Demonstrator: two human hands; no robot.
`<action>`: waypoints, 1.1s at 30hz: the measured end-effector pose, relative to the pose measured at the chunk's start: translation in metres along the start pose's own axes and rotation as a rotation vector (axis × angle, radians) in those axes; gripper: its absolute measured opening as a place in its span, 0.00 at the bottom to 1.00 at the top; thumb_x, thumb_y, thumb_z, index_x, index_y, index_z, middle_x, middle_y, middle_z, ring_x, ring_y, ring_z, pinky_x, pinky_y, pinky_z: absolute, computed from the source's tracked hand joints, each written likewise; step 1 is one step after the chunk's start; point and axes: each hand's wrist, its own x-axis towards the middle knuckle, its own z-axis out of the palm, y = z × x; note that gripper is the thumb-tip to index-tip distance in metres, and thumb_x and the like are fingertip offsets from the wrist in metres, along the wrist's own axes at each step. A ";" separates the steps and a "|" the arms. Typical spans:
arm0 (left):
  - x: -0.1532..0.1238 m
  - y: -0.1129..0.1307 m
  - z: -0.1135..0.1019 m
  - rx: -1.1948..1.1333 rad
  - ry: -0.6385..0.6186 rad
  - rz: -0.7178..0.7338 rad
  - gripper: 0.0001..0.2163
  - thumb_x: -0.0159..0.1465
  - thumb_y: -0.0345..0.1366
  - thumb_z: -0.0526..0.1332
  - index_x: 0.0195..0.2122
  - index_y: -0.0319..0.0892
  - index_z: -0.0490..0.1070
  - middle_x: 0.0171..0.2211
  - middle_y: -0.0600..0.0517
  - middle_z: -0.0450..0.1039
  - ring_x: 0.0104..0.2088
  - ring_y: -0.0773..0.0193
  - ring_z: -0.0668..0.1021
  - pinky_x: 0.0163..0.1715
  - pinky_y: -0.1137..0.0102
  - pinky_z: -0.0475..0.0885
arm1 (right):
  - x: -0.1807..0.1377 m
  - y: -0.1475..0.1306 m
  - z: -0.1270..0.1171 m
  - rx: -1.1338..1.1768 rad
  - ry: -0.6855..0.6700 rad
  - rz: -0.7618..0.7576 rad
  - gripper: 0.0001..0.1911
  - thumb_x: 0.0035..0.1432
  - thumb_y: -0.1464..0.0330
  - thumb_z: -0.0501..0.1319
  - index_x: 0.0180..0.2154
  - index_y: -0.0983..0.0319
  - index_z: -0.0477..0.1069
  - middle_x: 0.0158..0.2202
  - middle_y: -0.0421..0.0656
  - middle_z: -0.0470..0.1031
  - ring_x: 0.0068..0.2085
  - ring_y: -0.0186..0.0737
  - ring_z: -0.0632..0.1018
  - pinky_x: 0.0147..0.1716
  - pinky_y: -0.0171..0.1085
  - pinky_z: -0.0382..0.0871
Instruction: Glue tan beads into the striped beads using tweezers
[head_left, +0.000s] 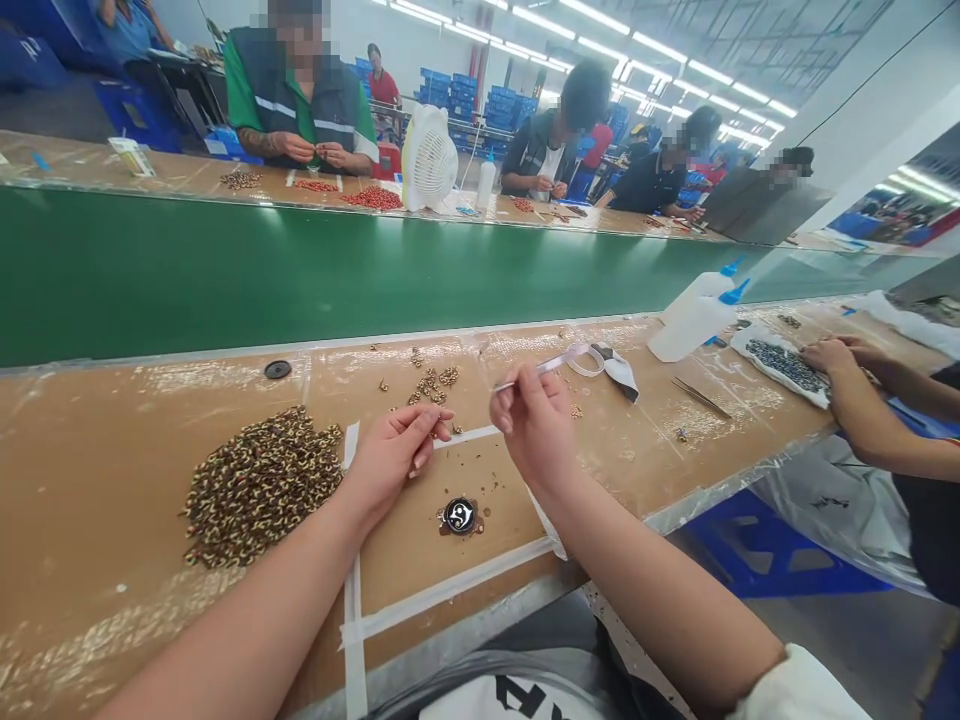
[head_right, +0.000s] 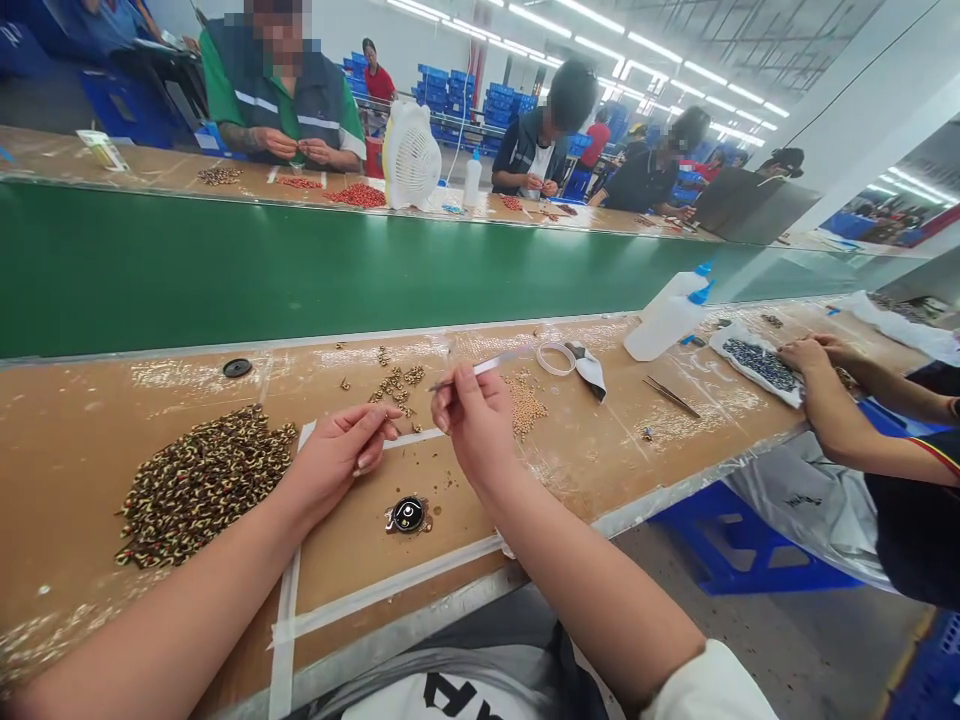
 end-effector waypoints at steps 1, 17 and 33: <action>0.000 0.000 0.000 -0.034 0.005 0.000 0.21 0.60 0.54 0.77 0.41 0.40 0.84 0.30 0.53 0.77 0.17 0.78 0.63 0.16 0.79 0.56 | 0.004 0.008 0.004 0.013 -0.004 0.002 0.21 0.72 0.48 0.64 0.35 0.56 0.67 0.24 0.34 0.63 0.20 0.30 0.65 0.19 0.33 0.57; -0.001 0.002 0.008 -0.050 0.004 -0.066 0.16 0.69 0.48 0.70 0.47 0.43 0.71 0.42 0.47 0.86 0.17 0.75 0.71 0.15 0.79 0.63 | 0.003 0.048 0.000 -0.113 0.003 0.038 0.21 0.71 0.49 0.66 0.34 0.58 0.74 0.23 0.36 0.69 0.20 0.29 0.66 0.19 0.35 0.57; -0.006 0.004 0.006 -0.070 -0.050 -0.087 0.13 0.70 0.45 0.70 0.45 0.43 0.73 0.41 0.46 0.88 0.20 0.71 0.78 0.15 0.79 0.66 | 0.006 0.041 -0.001 0.079 -0.043 0.114 0.21 0.69 0.49 0.69 0.34 0.58 0.74 0.24 0.35 0.70 0.19 0.26 0.62 0.18 0.34 0.51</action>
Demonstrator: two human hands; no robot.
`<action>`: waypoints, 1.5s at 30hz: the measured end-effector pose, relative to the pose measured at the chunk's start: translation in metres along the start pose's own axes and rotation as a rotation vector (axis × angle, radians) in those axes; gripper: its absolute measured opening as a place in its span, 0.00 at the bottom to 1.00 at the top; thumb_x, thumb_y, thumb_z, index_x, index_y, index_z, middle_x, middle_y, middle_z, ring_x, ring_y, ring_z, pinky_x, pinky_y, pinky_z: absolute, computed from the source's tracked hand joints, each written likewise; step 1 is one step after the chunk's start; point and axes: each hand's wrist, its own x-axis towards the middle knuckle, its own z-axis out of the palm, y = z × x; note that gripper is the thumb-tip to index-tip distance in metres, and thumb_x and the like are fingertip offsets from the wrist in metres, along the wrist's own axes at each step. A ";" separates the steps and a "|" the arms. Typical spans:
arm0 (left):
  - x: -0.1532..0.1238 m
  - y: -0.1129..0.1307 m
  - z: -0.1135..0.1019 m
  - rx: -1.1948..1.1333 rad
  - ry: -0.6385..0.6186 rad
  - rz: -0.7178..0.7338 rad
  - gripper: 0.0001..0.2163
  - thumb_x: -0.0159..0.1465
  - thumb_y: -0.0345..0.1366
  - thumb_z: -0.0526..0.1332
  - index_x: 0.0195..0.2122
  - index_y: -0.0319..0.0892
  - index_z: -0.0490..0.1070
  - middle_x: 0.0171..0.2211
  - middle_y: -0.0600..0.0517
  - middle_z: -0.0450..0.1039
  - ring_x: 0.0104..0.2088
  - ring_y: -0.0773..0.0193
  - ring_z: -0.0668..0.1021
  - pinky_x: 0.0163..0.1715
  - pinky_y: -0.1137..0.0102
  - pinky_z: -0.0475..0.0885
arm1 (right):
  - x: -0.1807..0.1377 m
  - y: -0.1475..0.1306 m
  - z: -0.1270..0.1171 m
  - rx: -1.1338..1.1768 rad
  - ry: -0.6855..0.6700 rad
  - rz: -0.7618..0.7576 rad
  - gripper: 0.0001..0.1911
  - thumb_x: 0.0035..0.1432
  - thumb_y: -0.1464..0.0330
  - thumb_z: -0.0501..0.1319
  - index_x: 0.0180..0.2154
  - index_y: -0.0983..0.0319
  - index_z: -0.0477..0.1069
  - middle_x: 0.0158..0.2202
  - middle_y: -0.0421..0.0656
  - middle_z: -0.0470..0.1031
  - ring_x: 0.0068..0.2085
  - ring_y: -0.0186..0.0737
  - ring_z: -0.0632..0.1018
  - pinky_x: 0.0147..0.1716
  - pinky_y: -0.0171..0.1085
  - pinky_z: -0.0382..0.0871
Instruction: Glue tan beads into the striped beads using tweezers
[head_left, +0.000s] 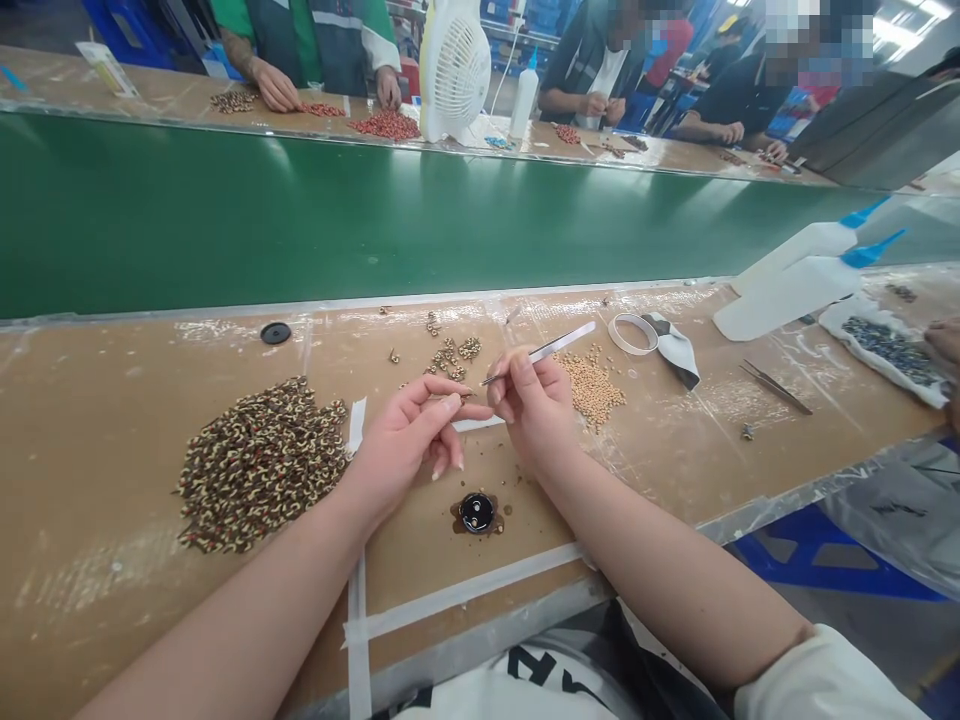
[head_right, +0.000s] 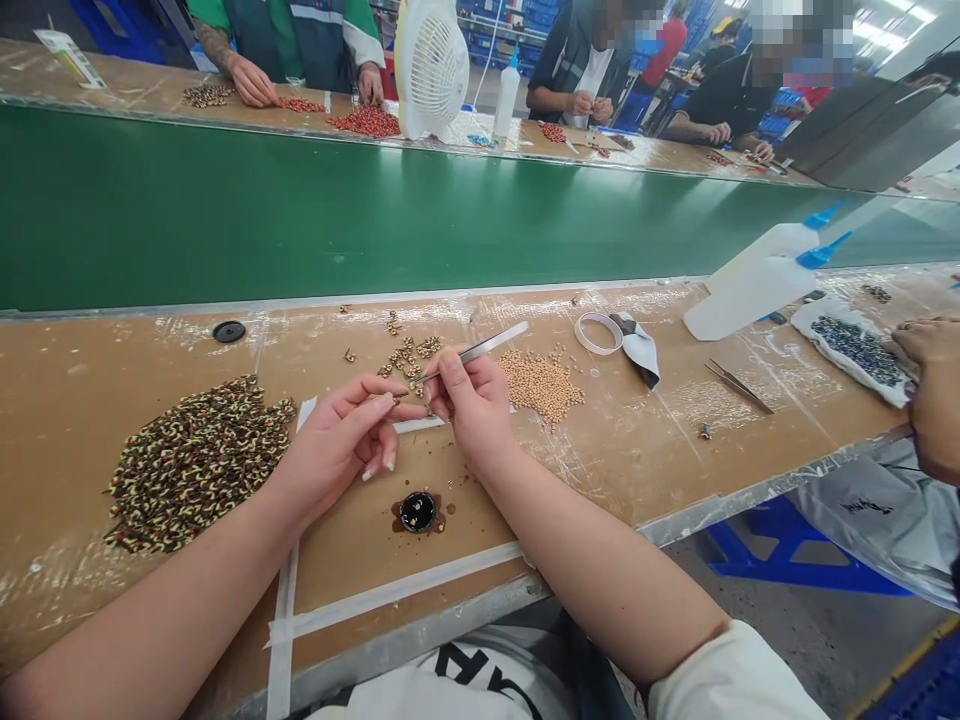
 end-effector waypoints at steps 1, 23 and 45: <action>0.000 0.000 0.000 0.004 -0.009 0.006 0.14 0.70 0.46 0.71 0.44 0.42 0.73 0.42 0.45 0.88 0.20 0.71 0.79 0.15 0.79 0.66 | 0.000 -0.001 0.000 -0.006 0.008 0.006 0.21 0.69 0.48 0.69 0.33 0.58 0.74 0.24 0.35 0.70 0.19 0.26 0.62 0.18 0.33 0.51; 0.000 0.000 -0.001 0.149 0.074 0.056 0.16 0.67 0.50 0.74 0.36 0.41 0.79 0.35 0.48 0.84 0.18 0.75 0.69 0.17 0.78 0.61 | -0.004 0.001 0.002 -0.031 -0.014 0.023 0.21 0.70 0.48 0.68 0.34 0.58 0.75 0.23 0.35 0.70 0.19 0.28 0.63 0.20 0.35 0.53; 0.001 0.000 -0.001 0.134 0.024 -0.022 0.15 0.69 0.49 0.71 0.39 0.42 0.74 0.33 0.53 0.80 0.20 0.74 0.71 0.17 0.79 0.64 | -0.004 0.011 0.004 0.046 0.030 0.169 0.23 0.67 0.46 0.69 0.34 0.58 0.73 0.22 0.33 0.67 0.19 0.28 0.60 0.21 0.35 0.51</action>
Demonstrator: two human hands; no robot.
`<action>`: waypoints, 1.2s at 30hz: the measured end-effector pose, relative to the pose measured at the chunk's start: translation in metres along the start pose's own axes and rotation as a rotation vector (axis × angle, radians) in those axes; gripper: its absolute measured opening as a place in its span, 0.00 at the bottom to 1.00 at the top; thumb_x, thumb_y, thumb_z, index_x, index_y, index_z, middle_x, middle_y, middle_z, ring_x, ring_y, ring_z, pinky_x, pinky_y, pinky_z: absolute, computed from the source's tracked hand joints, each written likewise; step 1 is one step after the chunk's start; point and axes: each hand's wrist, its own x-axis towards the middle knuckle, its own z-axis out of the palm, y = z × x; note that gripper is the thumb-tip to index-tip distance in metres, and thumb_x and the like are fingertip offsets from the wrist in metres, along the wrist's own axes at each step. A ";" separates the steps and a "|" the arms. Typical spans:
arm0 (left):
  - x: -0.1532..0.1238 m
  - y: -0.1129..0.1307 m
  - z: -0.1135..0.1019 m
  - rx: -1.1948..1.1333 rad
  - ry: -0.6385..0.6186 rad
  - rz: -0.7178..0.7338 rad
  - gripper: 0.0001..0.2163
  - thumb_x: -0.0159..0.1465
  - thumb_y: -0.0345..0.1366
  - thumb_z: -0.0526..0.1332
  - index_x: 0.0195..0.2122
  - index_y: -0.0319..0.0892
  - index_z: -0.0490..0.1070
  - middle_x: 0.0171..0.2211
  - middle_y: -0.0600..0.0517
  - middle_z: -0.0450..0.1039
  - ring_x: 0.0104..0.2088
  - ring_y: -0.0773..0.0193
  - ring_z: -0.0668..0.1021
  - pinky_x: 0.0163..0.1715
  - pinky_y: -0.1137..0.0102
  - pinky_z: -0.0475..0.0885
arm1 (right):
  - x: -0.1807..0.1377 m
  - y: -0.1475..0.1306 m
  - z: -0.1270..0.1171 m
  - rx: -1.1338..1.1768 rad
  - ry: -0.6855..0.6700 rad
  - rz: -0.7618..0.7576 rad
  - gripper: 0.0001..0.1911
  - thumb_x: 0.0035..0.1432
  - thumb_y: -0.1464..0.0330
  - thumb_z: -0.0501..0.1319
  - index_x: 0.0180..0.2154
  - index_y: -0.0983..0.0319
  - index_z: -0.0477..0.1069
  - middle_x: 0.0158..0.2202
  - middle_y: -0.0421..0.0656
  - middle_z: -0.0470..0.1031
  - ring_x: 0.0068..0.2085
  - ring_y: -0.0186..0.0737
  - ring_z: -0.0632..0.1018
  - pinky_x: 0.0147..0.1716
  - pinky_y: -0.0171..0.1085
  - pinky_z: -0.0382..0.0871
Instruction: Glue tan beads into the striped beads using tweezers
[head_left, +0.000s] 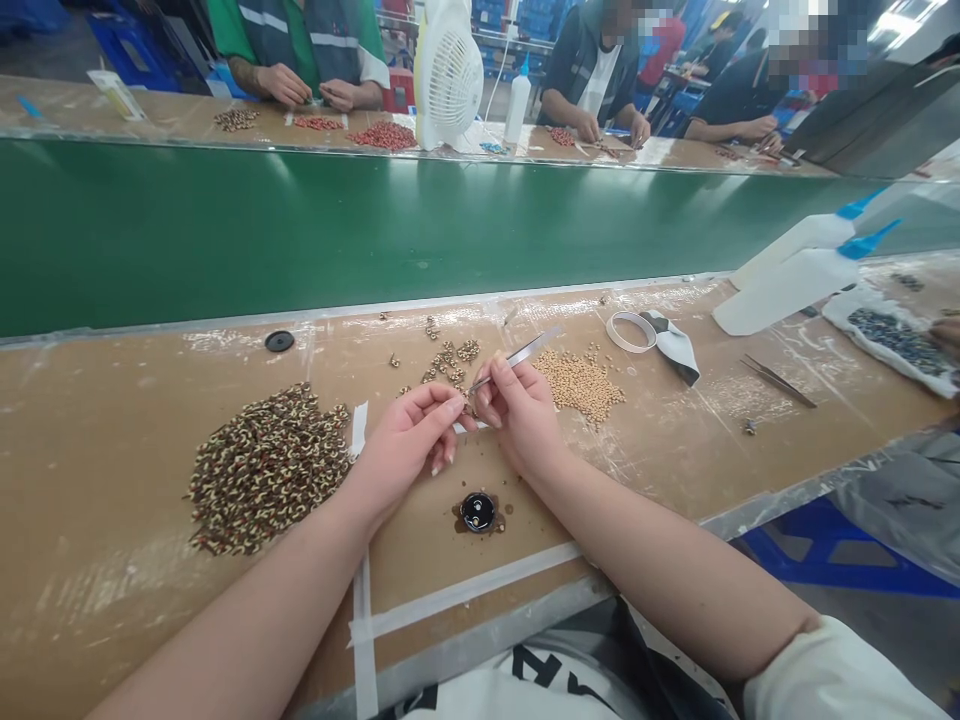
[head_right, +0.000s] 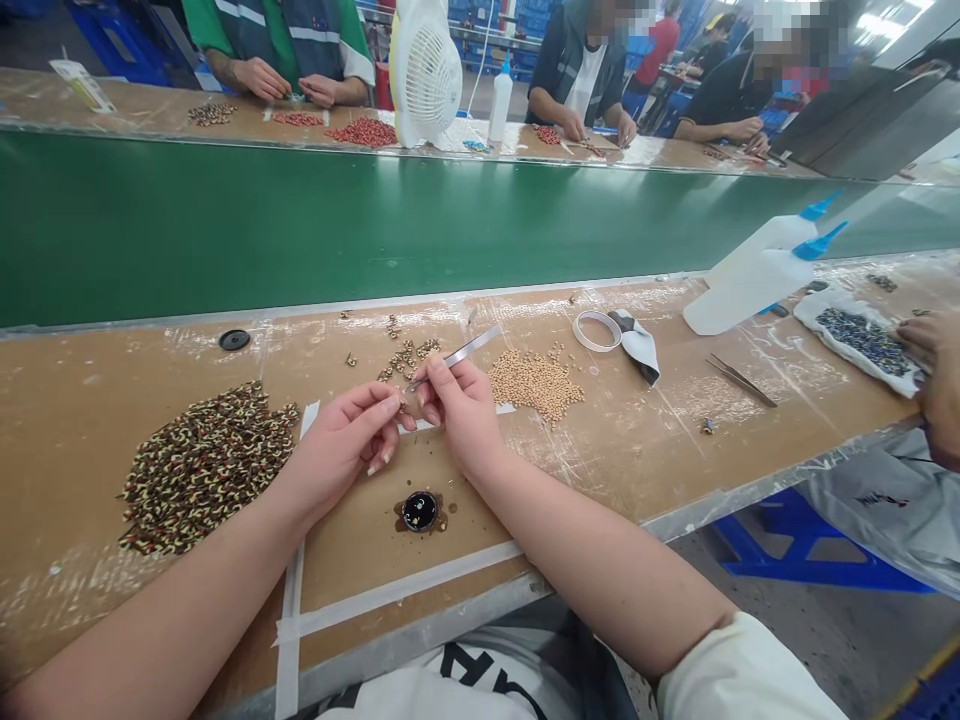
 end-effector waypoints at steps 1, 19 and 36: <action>0.000 0.000 0.000 -0.001 -0.002 0.000 0.15 0.69 0.49 0.70 0.39 0.42 0.74 0.33 0.53 0.80 0.20 0.74 0.71 0.17 0.79 0.64 | 0.000 0.000 0.000 0.008 0.012 0.006 0.23 0.66 0.46 0.70 0.34 0.58 0.73 0.22 0.33 0.67 0.19 0.28 0.60 0.21 0.35 0.50; 0.001 0.004 0.001 -0.022 0.006 -0.006 0.16 0.66 0.49 0.73 0.38 0.42 0.76 0.32 0.52 0.80 0.19 0.74 0.69 0.17 0.78 0.63 | 0.000 0.004 0.000 0.078 -0.002 0.035 0.20 0.67 0.49 0.70 0.34 0.58 0.74 0.23 0.34 0.68 0.20 0.28 0.62 0.21 0.34 0.55; 0.002 0.003 -0.004 0.124 0.037 -0.018 0.19 0.63 0.54 0.74 0.39 0.42 0.77 0.24 0.53 0.76 0.18 0.71 0.68 0.19 0.77 0.63 | 0.007 0.008 0.005 0.144 -0.052 0.058 0.22 0.65 0.48 0.71 0.35 0.59 0.73 0.22 0.32 0.68 0.18 0.27 0.61 0.19 0.31 0.61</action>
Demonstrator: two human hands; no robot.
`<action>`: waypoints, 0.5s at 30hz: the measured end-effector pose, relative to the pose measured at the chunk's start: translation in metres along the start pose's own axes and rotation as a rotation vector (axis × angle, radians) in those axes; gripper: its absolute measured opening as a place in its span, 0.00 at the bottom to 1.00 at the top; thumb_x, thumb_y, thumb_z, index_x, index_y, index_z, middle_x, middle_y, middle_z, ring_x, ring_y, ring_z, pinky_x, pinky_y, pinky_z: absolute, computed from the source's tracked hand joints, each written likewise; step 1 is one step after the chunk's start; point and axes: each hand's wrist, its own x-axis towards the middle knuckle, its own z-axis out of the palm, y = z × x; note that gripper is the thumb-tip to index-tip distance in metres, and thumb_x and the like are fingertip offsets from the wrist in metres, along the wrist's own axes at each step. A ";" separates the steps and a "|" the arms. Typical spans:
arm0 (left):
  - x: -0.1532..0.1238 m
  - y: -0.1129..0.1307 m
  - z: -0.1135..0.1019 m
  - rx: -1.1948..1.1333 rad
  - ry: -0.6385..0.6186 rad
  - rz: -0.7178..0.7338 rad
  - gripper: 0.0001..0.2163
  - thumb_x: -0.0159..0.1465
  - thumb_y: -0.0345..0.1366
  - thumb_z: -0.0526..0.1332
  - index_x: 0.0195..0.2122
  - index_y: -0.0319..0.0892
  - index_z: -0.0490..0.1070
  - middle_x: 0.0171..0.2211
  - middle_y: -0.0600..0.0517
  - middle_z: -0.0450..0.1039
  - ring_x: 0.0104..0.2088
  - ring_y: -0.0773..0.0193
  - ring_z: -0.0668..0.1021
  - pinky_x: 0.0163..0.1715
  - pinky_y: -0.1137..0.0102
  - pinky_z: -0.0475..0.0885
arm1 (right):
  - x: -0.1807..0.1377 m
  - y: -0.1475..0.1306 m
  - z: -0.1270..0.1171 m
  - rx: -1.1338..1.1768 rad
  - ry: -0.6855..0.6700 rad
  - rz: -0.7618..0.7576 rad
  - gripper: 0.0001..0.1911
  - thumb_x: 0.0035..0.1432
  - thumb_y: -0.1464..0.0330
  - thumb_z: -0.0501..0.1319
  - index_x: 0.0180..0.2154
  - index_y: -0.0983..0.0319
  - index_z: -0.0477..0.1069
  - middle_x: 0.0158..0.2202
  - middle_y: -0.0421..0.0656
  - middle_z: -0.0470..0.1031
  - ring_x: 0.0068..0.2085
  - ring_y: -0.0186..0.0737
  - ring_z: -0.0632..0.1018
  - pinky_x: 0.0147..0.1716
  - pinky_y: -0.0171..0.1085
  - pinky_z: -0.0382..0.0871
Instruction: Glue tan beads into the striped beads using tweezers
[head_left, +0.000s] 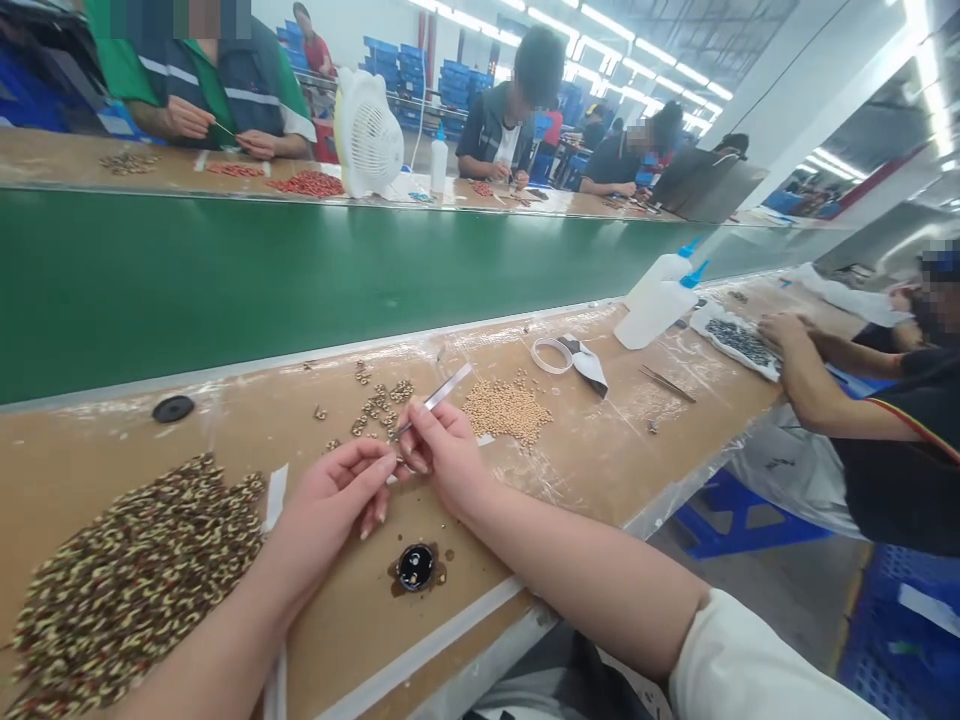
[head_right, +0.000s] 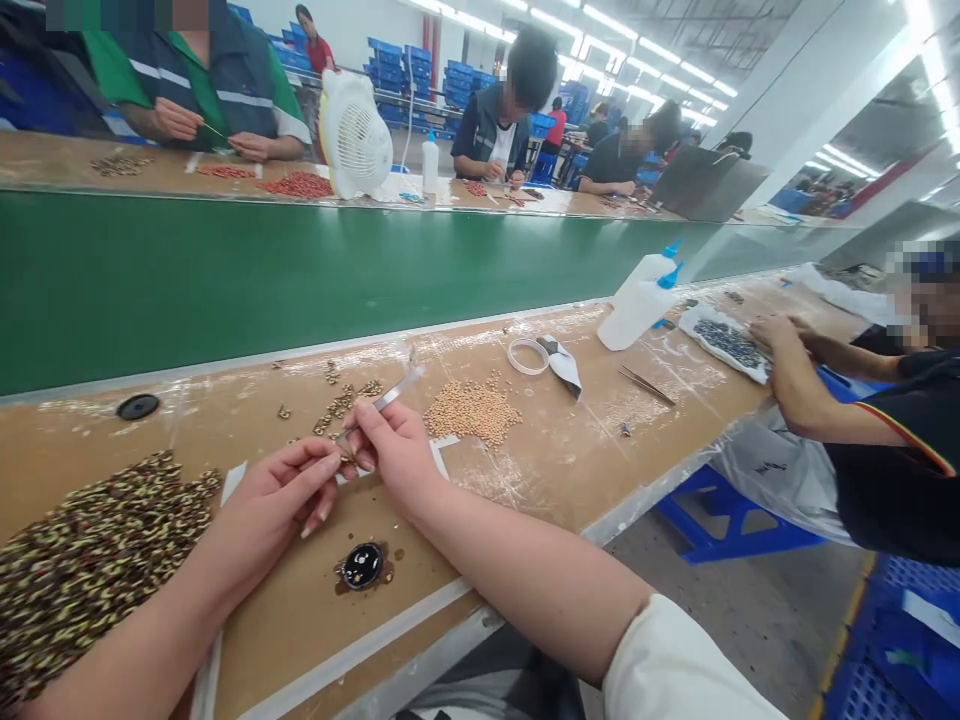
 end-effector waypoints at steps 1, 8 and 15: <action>0.000 0.001 0.001 -0.014 0.003 0.002 0.19 0.63 0.53 0.75 0.38 0.41 0.77 0.25 0.52 0.77 0.18 0.71 0.68 0.19 0.77 0.63 | -0.001 0.001 0.000 0.006 0.000 0.001 0.22 0.65 0.48 0.71 0.35 0.59 0.73 0.22 0.31 0.68 0.18 0.27 0.61 0.20 0.31 0.61; -0.002 0.000 0.003 -0.106 0.022 0.001 0.20 0.58 0.52 0.78 0.37 0.41 0.78 0.19 0.56 0.72 0.16 0.73 0.66 0.17 0.77 0.60 | -0.005 0.003 -0.001 0.021 0.033 0.010 0.22 0.65 0.50 0.72 0.35 0.61 0.74 0.21 0.32 0.68 0.18 0.26 0.61 0.21 0.30 0.60; -0.004 -0.001 0.003 -0.136 0.032 -0.003 0.21 0.52 0.47 0.83 0.37 0.40 0.79 0.29 0.52 0.80 0.18 0.75 0.67 0.16 0.79 0.62 | -0.010 -0.004 0.002 -0.015 0.033 0.001 0.23 0.64 0.49 0.73 0.34 0.62 0.74 0.20 0.34 0.69 0.18 0.26 0.63 0.20 0.29 0.53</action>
